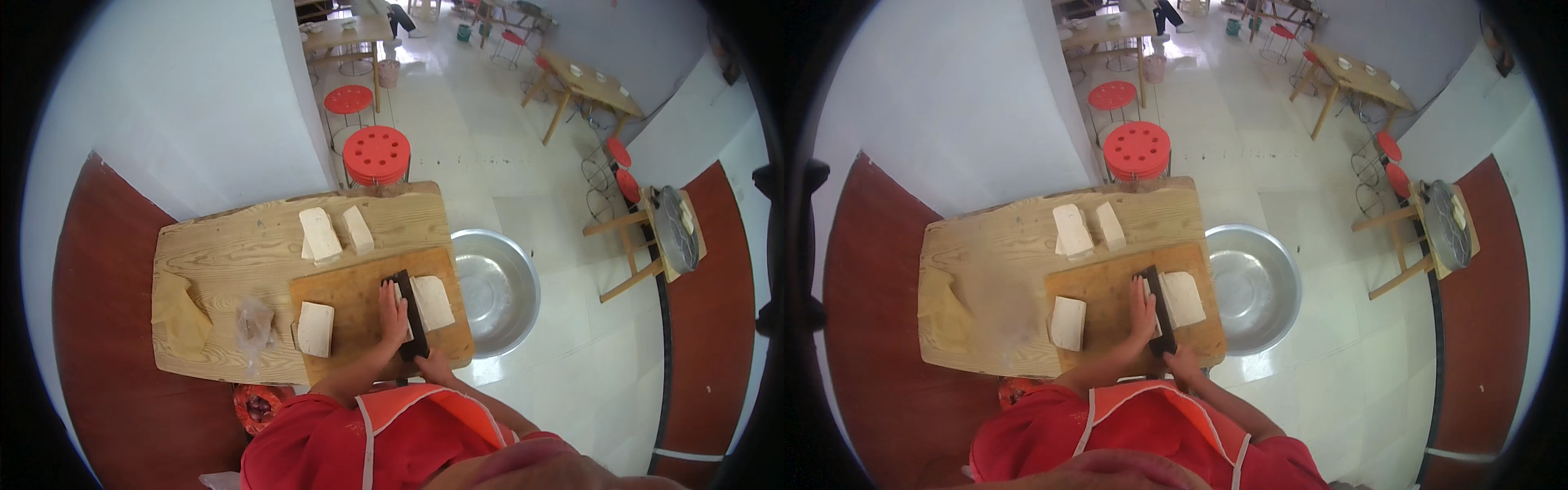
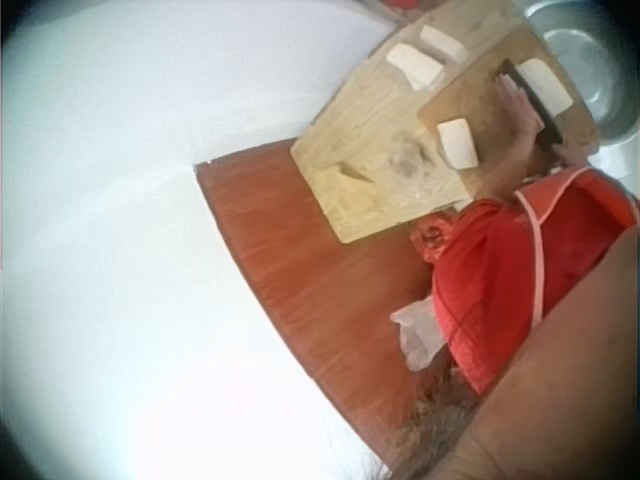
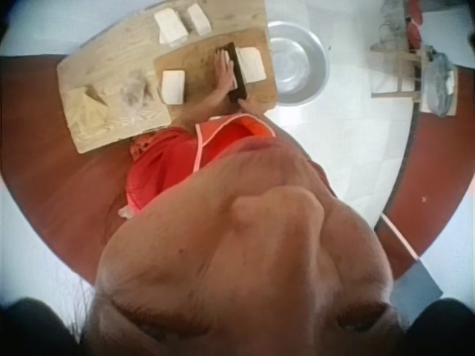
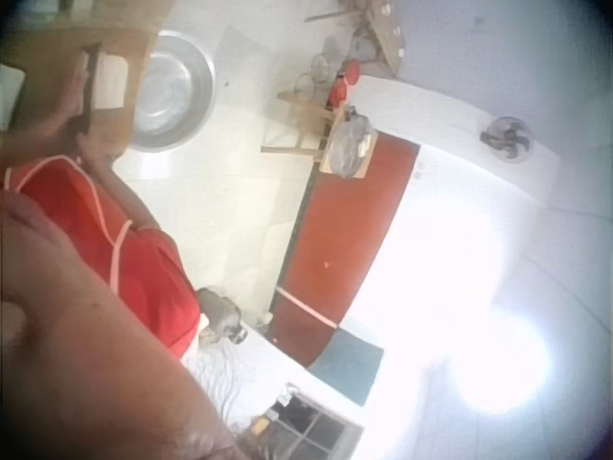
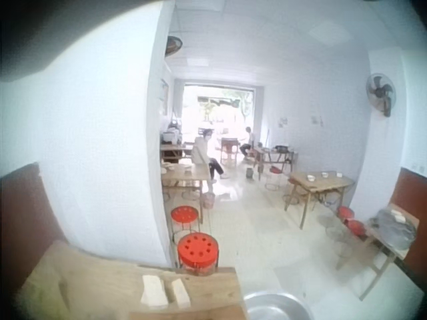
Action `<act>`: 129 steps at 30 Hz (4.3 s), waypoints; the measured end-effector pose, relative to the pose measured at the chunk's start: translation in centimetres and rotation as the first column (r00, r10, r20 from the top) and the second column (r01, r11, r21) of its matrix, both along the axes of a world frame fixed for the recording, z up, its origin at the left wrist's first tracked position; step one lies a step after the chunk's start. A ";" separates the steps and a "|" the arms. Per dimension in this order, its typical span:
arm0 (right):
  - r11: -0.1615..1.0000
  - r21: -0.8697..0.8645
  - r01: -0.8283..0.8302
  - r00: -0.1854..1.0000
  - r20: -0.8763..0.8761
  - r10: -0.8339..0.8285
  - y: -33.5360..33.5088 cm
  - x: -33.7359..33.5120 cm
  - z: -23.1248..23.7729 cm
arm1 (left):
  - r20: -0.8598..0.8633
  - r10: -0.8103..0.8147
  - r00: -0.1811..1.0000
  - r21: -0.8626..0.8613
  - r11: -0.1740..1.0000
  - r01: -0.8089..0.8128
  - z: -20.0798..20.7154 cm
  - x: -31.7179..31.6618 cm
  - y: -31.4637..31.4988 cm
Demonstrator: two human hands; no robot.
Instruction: The person retrieves a metal bowl and places it on a stool, then moves to a table with a steamer containing blocks of tofu. They pick up tofu blocks, place them on a wooden cutting board, and use a cleaver to slice the tofu into smaller pieces.
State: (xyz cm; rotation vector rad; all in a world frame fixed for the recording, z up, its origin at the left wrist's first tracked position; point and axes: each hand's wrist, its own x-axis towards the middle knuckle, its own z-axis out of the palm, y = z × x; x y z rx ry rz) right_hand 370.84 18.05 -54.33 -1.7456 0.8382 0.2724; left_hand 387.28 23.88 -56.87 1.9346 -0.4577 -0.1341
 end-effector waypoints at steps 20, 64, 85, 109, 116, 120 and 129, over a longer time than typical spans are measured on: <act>0.964 -0.264 -0.036 0.997 0.059 0.053 1.3 1.2 3.4 | -0.131 -0.076 0.988 -0.100 0.993 0.064 3.8 0.3 2.0; 0.235 0.951 0.202 0.927 -0.108 -0.358 -4.7 -1.9 4.6 | -0.629 0.070 0.774 -0.518 0.704 -0.485 2.4 -1.3 1.1; 0.320 0.947 0.013 0.997 0.010 -0.072 -6.5 -1.0 5.0 | -0.701 -0.615 0.362 -0.701 0.499 -0.510 8.2 -1.2 2.0; 0.195 0.963 0.186 0.972 -0.151 -0.180 -5.8 -0.8 5.6 | -0.722 -0.631 0.286 -0.643 0.458 -0.613 3.9 -0.7 2.1; 0.259 0.966 0.020 0.983 0.028 -0.181 -5.3 -0.4 8.9 | -0.737 -0.644 0.204 -0.604 0.493 -0.627 4.2 -1.0 3.8; 0.261 0.962 0.081 0.955 0.000 -0.296 -6.7 -1.2 10.6 | -0.837 -0.509 0.204 -0.509 0.585 -0.631 3.9 -0.6 4.1; 0.357 0.909 0.217 0.852 0.001 -0.523 -9.5 -8.2 11.9 | -0.837 -0.438 0.327 -0.546 0.664 -0.510 1.6 0.8 4.5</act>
